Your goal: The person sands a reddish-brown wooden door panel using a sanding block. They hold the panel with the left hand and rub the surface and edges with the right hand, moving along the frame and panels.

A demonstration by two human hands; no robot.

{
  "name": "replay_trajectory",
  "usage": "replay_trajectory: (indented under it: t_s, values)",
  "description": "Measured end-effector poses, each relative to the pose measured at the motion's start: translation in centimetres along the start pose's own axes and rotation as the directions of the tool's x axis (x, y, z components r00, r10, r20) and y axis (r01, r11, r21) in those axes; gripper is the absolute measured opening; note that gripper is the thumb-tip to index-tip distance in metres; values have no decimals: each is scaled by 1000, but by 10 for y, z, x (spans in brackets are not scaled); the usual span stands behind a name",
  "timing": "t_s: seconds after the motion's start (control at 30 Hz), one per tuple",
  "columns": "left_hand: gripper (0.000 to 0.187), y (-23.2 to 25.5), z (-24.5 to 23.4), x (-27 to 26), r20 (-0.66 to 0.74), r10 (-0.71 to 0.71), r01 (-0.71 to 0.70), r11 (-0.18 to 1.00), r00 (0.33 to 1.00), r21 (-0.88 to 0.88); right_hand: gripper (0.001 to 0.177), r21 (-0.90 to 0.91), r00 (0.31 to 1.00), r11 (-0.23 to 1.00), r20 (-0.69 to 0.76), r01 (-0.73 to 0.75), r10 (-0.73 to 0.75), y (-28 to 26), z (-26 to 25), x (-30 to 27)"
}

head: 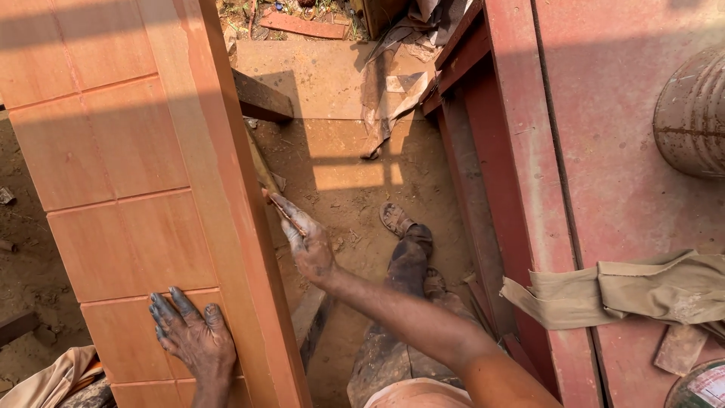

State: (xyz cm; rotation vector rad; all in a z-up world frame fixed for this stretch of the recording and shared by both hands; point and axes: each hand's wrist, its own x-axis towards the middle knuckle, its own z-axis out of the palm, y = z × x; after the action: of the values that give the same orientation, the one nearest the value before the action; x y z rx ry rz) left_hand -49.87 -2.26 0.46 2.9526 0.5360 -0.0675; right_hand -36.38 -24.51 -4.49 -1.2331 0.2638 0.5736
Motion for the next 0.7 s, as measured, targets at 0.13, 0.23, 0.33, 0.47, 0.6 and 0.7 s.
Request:
replay_trajectory:
  t_s: [0.13, 0.23, 0.33, 0.47, 0.6, 0.7]
  values:
    - [75, -28, 3, -69, -50, -115, 118, 992, 992, 43, 65, -497, 858, 726, 80, 475, -507, 33, 17, -45]
    - [75, -35, 10, -86, -88, -139, 143, 989, 986, 37, 75, -429, 870, 771, 81, 471, -486, 71, 3, -69]
    - [75, -36, 8, -81, -56, -147, 148, 989, 988, 10, 48, -237, 989, 970, -120, 52, -82, 64, -13, -6]
    - [74, -31, 5, -81, -48, -122, 123, 992, 991, 18, 42, -459, 758, 649, 87, 607, -647, 28, -34, 66]
    - [74, -27, 2, -81, -46, -124, 126, 991, 991, 35, 41, -458, 771, 639, 195, 618, -606, 42, -31, 13]
    - [74, -30, 5, -80, -35, -146, 147, 989, 989, 22, 63, -349, 759, 676, 230, 649, -609, 75, -23, -56]
